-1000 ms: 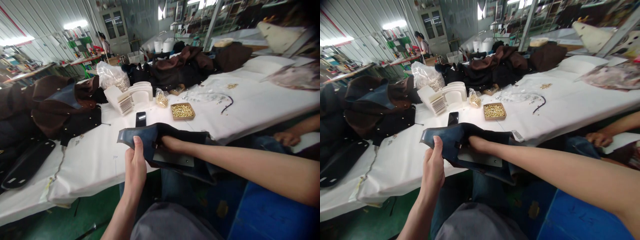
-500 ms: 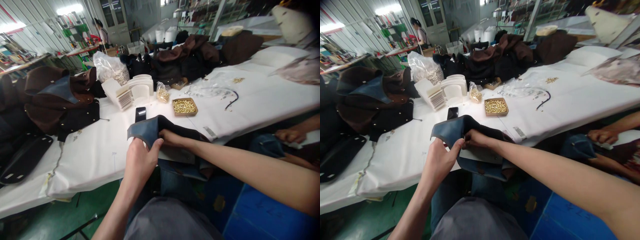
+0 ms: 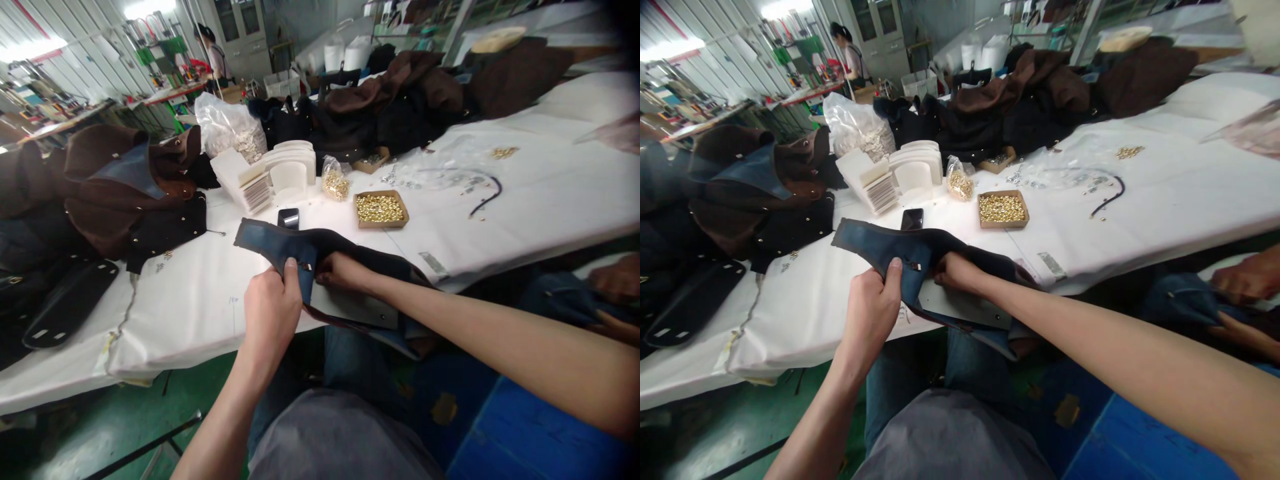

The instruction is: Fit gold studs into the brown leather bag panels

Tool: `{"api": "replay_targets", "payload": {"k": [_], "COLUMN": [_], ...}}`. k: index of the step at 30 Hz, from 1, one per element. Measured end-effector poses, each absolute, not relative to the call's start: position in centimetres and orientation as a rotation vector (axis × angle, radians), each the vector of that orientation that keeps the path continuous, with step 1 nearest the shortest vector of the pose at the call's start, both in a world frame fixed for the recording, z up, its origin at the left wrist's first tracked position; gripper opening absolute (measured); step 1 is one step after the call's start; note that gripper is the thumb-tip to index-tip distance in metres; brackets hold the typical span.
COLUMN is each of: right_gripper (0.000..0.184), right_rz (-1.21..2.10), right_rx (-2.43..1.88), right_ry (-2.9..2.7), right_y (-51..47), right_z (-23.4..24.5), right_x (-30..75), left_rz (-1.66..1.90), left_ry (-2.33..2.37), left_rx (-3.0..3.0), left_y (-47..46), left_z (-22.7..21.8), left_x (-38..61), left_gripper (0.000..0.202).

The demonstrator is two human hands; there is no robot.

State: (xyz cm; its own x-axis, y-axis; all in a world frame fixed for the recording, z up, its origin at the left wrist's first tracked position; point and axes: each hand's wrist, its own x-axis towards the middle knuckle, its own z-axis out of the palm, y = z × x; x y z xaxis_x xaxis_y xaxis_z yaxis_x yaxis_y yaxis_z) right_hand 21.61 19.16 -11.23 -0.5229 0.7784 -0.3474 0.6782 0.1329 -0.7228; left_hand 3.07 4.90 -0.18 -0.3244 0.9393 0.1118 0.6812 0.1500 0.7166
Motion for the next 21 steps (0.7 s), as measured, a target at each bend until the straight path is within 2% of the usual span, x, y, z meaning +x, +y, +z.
{"api": "replay_targets", "payload": {"k": [12,18,21], "right_gripper": [0.018,0.013,0.012], "right_rz": [1.131,1.279,1.251], "right_rx": [-1.559,-1.503,-1.527], "right_ry": [-2.311,-2.302,-2.251], "right_y": [17.1,17.1,17.0], "right_z": [-11.0,-11.2,-11.2], "right_x": [22.4,22.7,22.8], "left_rz": [0.848,0.896,0.92], "left_ry": [2.218,2.152,2.1], "left_rx": [1.585,1.53,1.513], "left_y": [4.9,4.5,4.1], "left_z": [-0.6,-0.4,-0.5], "left_x": [2.3,2.3,2.2], "left_gripper": [0.062,0.065,0.067]}}
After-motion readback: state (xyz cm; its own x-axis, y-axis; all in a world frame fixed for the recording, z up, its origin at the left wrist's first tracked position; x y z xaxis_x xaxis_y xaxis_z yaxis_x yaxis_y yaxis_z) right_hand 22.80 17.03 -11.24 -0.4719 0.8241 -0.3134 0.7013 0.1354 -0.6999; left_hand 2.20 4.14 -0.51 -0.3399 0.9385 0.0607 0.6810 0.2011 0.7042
